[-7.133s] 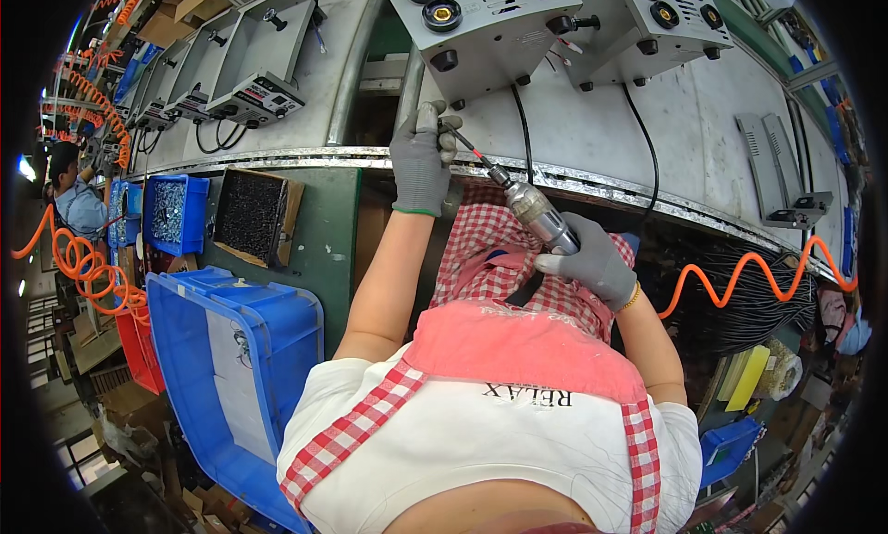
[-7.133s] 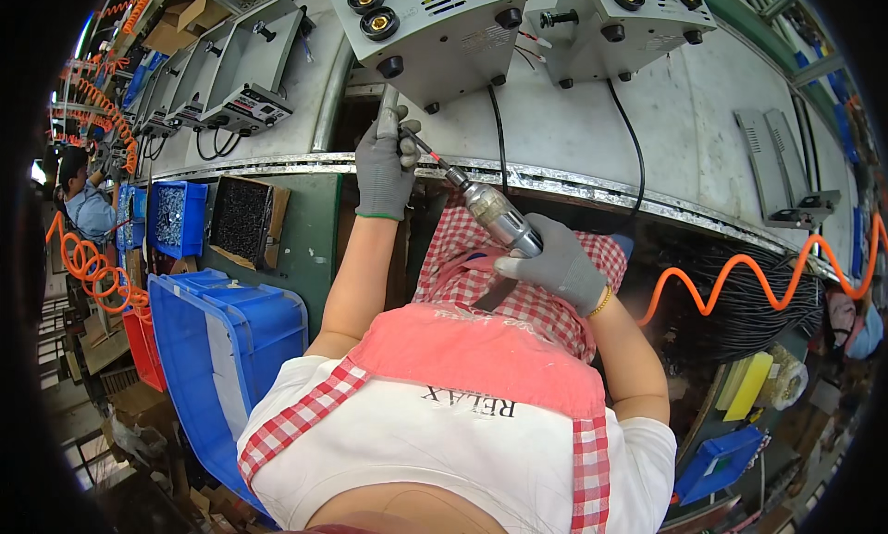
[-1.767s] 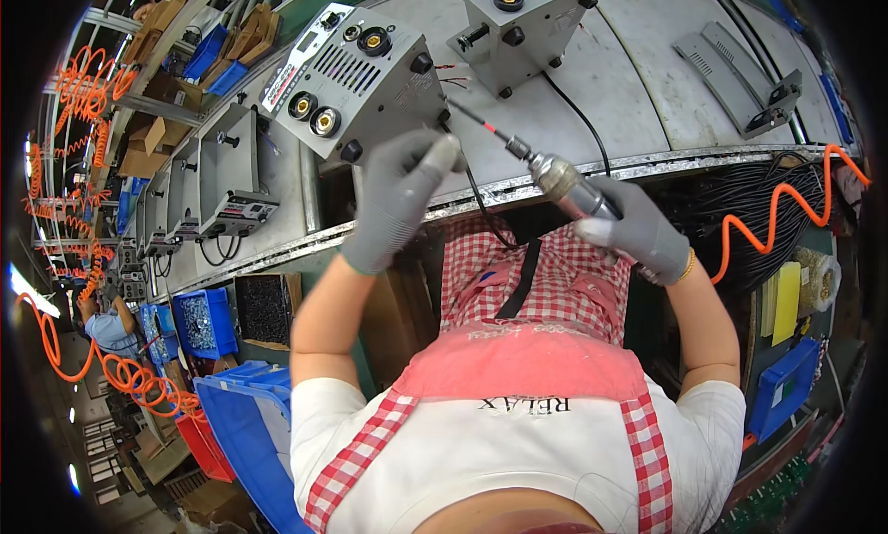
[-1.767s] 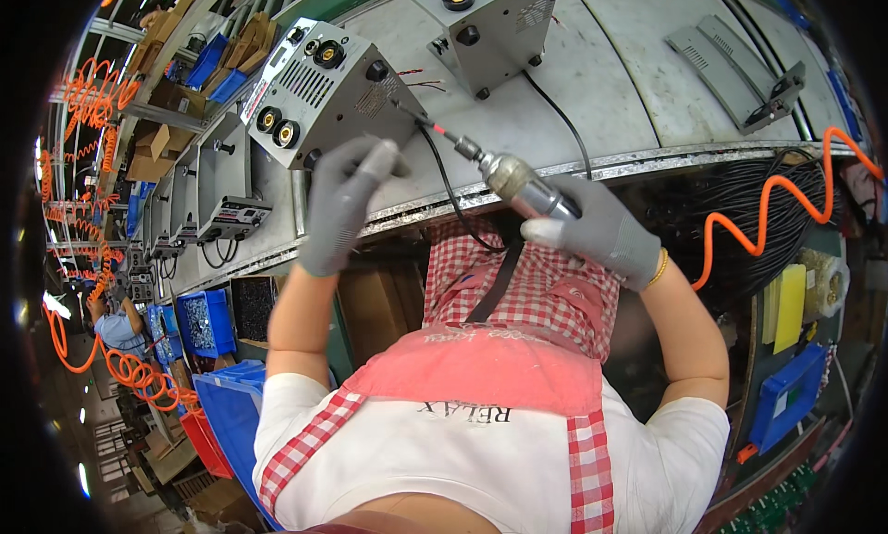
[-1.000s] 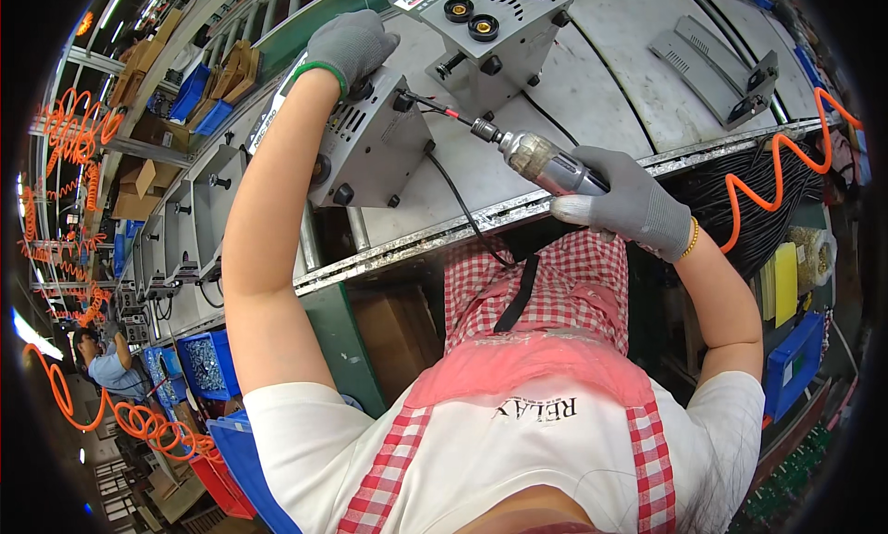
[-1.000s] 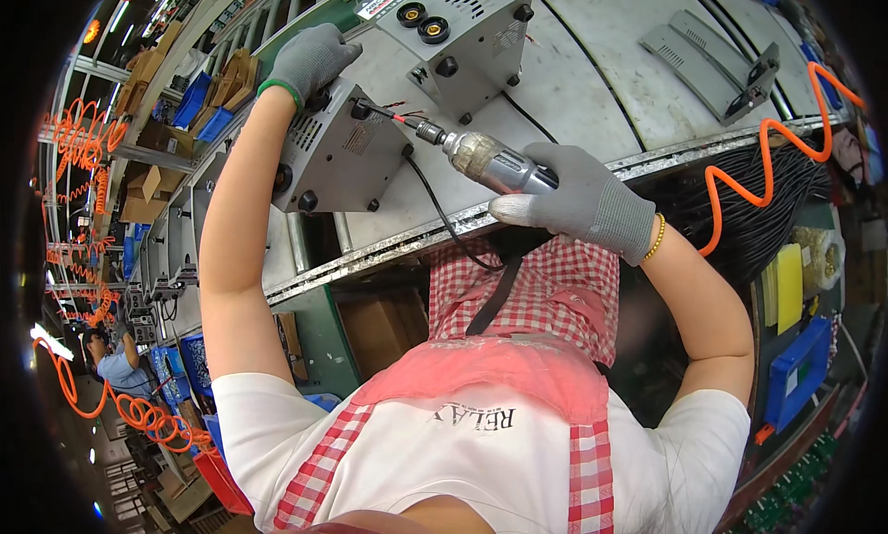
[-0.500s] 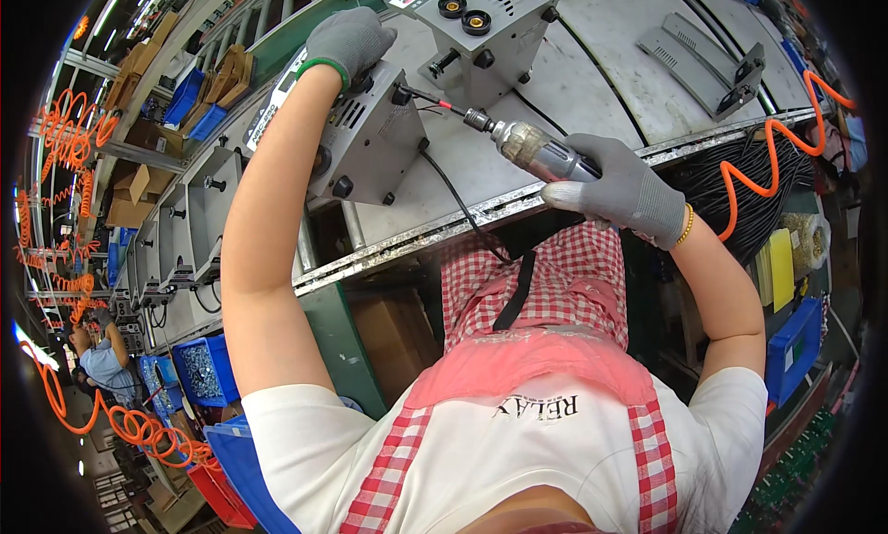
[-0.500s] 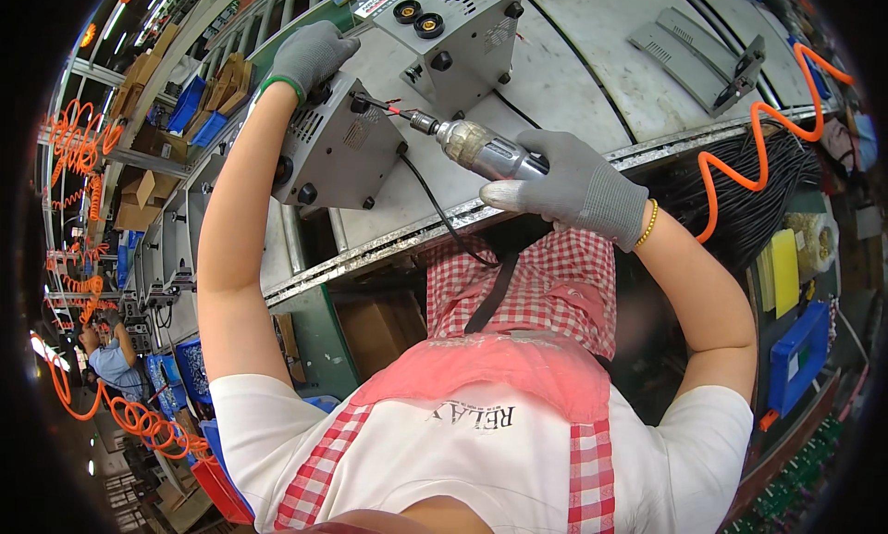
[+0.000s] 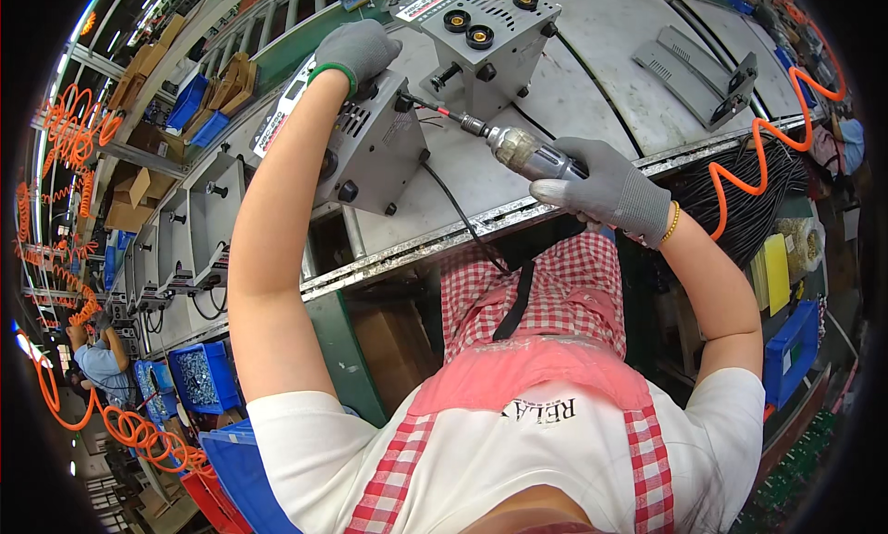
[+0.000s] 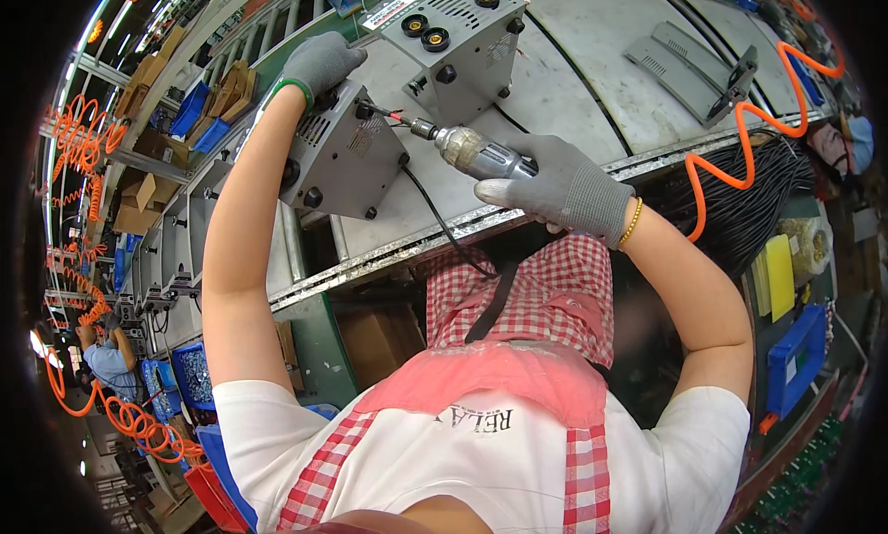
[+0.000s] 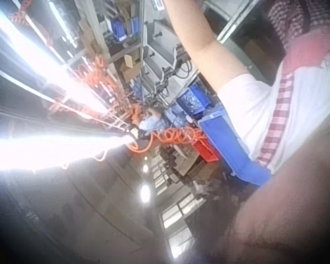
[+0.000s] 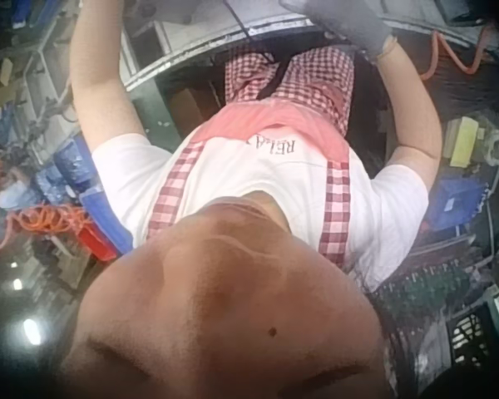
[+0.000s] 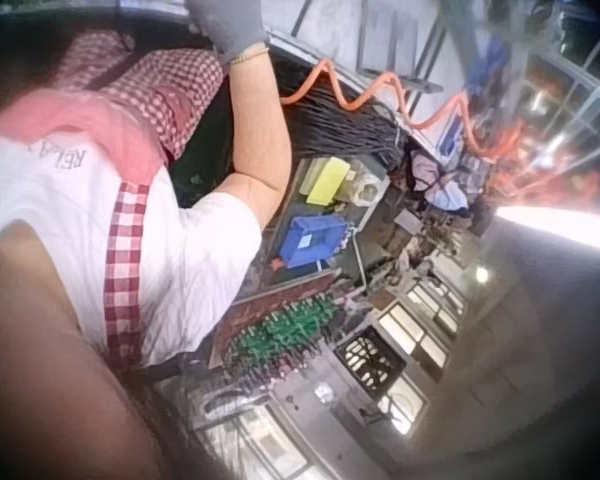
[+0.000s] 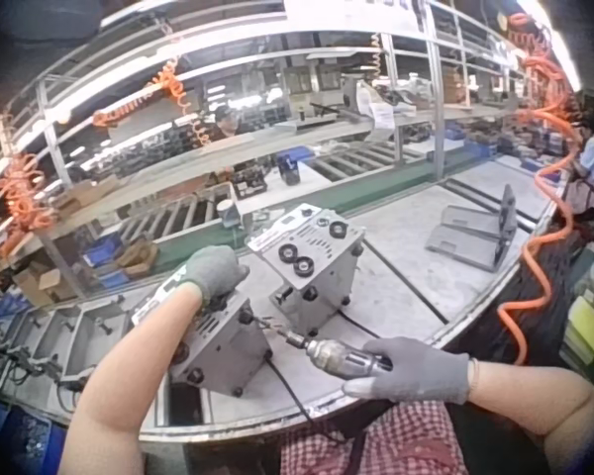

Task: The person assembles electronic components and secures metal housings with screws using an electric screwdriver.

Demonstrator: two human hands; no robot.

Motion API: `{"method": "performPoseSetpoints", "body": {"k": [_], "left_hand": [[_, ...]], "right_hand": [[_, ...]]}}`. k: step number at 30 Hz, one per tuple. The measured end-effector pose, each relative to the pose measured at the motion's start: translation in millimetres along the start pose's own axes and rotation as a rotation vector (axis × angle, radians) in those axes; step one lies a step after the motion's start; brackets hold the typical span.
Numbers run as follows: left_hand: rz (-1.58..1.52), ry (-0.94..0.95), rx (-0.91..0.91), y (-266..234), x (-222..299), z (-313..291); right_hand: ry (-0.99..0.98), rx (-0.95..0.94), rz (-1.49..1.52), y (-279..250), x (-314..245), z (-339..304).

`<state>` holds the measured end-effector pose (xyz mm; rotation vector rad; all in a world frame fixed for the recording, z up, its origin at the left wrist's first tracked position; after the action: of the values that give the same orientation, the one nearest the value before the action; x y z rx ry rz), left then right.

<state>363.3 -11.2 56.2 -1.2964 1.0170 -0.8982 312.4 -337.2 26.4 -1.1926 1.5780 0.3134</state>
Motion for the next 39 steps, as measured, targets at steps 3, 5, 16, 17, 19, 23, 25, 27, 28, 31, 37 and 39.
{"method": "performPoseSetpoints", "body": {"k": [3,5,16,17,19,23,25,27,28,31,37,39], "left_hand": [[0.007,0.030,0.039,2.1,-1.0,0.8],[-0.003,0.020,0.014,-0.4,0.3,1.0],[-0.061,-0.003,-0.034,-14.4,2.8,-14.3],[0.044,0.109,0.252,-23.8,7.3,-28.3],[-0.013,0.329,0.660,-37.1,23.5,-55.1],[-1.278,0.289,0.130,-36.3,86.4,-135.5],[-1.717,0.244,-0.239,-1.3,100.3,-138.2],[-2.140,0.086,-0.736,51.1,95.2,-123.7],[-2.143,0.083,-0.749,68.7,97.6,-114.7],[-2.374,-0.316,-0.568,99.5,106.7,-94.7],[-2.467,-0.218,-0.482,121.1,124.1,-87.9],[-2.482,-0.218,-0.496,126.7,125.7,-90.8]], "right_hand": [[0.001,-0.008,0.032,0.4,2.8,1.4],[-0.012,-0.029,0.074,1.2,7.3,3.8],[-0.072,-0.054,0.168,0.0,18.2,-1.4],[-0.078,-0.078,0.231,-1.9,21.6,-7.4],[-0.011,-0.098,0.313,-6.3,30.5,-17.9],[0.042,-0.033,0.363,-12.4,62.7,-37.1],[0.061,0.008,0.367,-15.6,77.0,-40.0],[0.094,0.109,0.311,-16.7,92.7,-42.3],[0.096,0.136,0.307,-17.9,96.9,-45.2],[0.122,0.137,0.320,-19.8,105.2,-53.0],[0.109,0.109,0.372,-20.6,102.8,-58.5],[0.096,0.095,0.369,-20.3,99.3,-56.6]]}}
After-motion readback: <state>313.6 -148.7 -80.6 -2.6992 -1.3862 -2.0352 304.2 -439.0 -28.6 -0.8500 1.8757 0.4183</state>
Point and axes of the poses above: each hand's wrist, its own z-axis towards the middle knuckle, its own y-axis out of the palm, x = y × z, the point moved 1 cm from there along z, towards the middle knuckle, and after that the axes turned 2 degrees about -x, right-handed, at the moved point
